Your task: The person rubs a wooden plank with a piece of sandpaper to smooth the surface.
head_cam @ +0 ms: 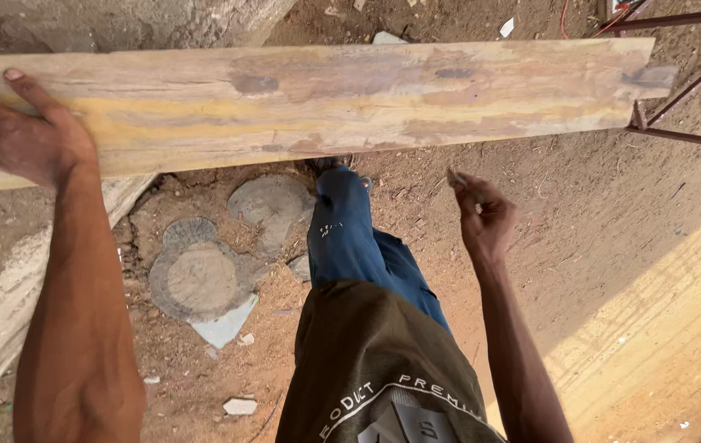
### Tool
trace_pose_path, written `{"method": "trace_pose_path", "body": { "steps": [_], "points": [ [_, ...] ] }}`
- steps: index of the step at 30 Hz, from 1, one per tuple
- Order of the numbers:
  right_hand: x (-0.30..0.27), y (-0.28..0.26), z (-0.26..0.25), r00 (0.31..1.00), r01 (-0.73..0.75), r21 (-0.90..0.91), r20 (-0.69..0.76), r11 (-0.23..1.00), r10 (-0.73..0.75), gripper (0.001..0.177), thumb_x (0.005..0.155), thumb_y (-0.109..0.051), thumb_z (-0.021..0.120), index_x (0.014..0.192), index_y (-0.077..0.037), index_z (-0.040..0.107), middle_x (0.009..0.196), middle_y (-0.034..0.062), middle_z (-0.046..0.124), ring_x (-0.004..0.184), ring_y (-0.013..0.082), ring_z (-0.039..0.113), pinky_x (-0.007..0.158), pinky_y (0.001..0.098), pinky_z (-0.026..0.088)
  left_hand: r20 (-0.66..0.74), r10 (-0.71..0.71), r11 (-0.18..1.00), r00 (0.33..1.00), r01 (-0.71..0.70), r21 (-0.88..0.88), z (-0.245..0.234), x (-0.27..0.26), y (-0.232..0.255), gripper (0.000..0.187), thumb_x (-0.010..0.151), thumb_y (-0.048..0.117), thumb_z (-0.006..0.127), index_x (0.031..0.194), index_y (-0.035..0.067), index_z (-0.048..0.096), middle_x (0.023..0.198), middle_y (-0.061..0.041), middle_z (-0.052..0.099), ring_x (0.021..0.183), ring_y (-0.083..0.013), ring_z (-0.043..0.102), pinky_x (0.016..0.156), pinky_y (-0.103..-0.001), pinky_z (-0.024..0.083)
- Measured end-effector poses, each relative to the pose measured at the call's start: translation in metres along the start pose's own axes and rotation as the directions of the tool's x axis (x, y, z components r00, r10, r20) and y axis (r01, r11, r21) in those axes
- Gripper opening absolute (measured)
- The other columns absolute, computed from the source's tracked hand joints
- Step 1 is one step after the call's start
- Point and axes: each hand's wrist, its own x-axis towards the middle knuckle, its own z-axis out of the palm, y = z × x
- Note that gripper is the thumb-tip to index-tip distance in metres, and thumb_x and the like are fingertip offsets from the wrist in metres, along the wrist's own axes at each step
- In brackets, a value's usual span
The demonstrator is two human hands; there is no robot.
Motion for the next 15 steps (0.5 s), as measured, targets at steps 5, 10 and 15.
{"method": "trace_pose_path", "body": {
  "steps": [5,10,15],
  "points": [
    [0.013,-0.035,0.033,0.981,0.176,-0.179,0.114,0.968,-0.157,0.018,0.096,-0.004,0.071,0.111,-0.005,0.079,0.111,0.0138,0.078,0.091,0.0213,0.078,0.072,0.0316,0.065,0.004,-0.001,0.999,1.000,0.001,-0.042,-0.013,-0.010,0.005,0.080,0.118,0.062,0.024,0.170,0.001,0.012,0.177,-0.023,0.010,0.165,-0.0372,0.006,0.134,-0.057,0.002],
    [0.071,-0.051,0.076,0.903,0.429,-0.464,0.194,0.775,-0.383,0.030,0.093,0.001,0.068,0.121,-0.001,0.076,0.120,0.0140,0.075,0.112,0.0297,0.069,0.096,0.0428,0.060,0.019,-0.019,0.999,1.000,0.020,-0.044,-0.015,-0.012,0.008,0.081,0.118,0.061,0.023,0.173,0.004,0.009,0.179,-0.021,0.004,0.168,-0.0330,0.002,0.137,-0.058,0.002],
    [0.057,-0.038,0.100,0.840,0.541,-0.558,0.324,0.629,-0.435,0.041,0.088,0.005,0.063,0.128,0.004,0.069,0.129,0.0201,0.070,0.120,0.0334,0.065,0.104,0.0448,0.055,0.048,-0.008,1.000,0.999,0.007,0.023,-0.012,-0.009,0.005,0.080,0.117,0.060,0.018,0.173,0.004,0.007,0.180,-0.023,0.000,0.168,-0.0378,-0.002,0.138,-0.059,0.003]
  ]
}}
